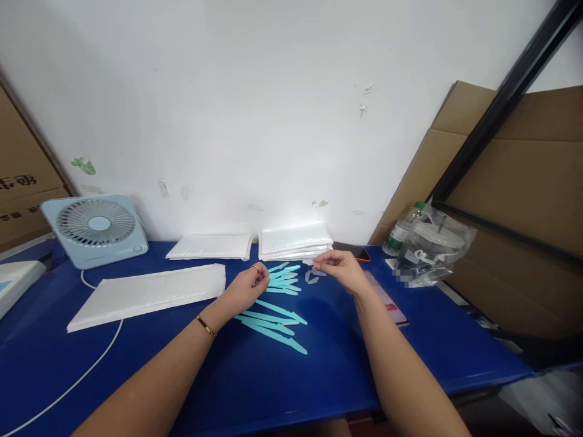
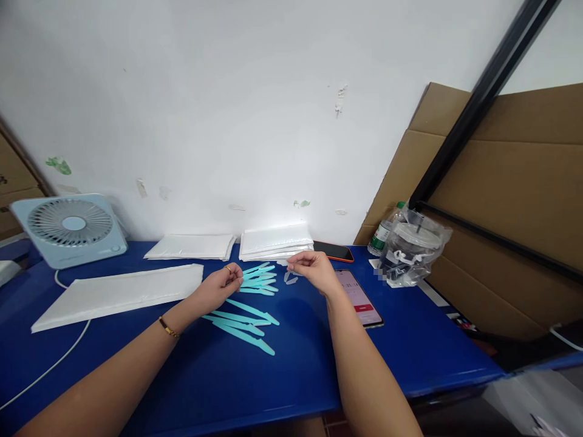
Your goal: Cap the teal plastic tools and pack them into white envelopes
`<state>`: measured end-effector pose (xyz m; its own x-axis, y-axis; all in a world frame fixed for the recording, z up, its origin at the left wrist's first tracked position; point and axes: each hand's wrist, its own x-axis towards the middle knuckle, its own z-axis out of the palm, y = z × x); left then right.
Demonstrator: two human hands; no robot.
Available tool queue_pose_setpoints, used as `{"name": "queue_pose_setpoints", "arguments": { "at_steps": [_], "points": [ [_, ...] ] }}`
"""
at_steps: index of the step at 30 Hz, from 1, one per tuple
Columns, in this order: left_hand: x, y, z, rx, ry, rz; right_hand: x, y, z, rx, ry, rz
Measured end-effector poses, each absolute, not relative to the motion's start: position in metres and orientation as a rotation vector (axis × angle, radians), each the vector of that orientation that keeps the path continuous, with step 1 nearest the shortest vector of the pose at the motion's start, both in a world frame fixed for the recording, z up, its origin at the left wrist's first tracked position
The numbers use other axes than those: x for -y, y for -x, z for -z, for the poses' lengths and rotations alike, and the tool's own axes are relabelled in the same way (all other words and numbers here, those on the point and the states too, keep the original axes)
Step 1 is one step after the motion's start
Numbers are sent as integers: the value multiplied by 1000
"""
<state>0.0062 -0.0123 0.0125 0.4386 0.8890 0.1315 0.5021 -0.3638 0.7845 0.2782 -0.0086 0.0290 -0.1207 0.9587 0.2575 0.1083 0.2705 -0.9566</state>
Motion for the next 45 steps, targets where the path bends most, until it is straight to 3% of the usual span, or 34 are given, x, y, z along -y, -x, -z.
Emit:
{"name": "queue_pose_setpoints", "arguments": {
  "at_steps": [15,17,22,28,34,36,42,45],
  "points": [
    [13,-8,-11,-1126,-2080,-684,9,-253,-19,1670,1028,-1122],
    [12,-7,-9,-1203,-2140,-667,6,-260,-19,1738,1100,-984],
    [7,-2,-8,-1379,-2389,-712,-7,-295,-14,1838,1576,-296],
    [14,-3,-13,-1013,-2552,-367,-18,-303,6,2040,1786,-225],
    [19,-7,-16,-1056,-2503,-283,-19,-296,9,2023,1816,-175],
    [19,-6,-17,-1078,-2452,-325,-16,-295,4,2004,1777,-223],
    [9,1,-18,-1300,-2225,-651,0,-282,-19,1830,1235,-933],
    [5,4,-17,-1317,-2171,-702,6,-272,-25,1784,1109,-1066]
  ]
}}
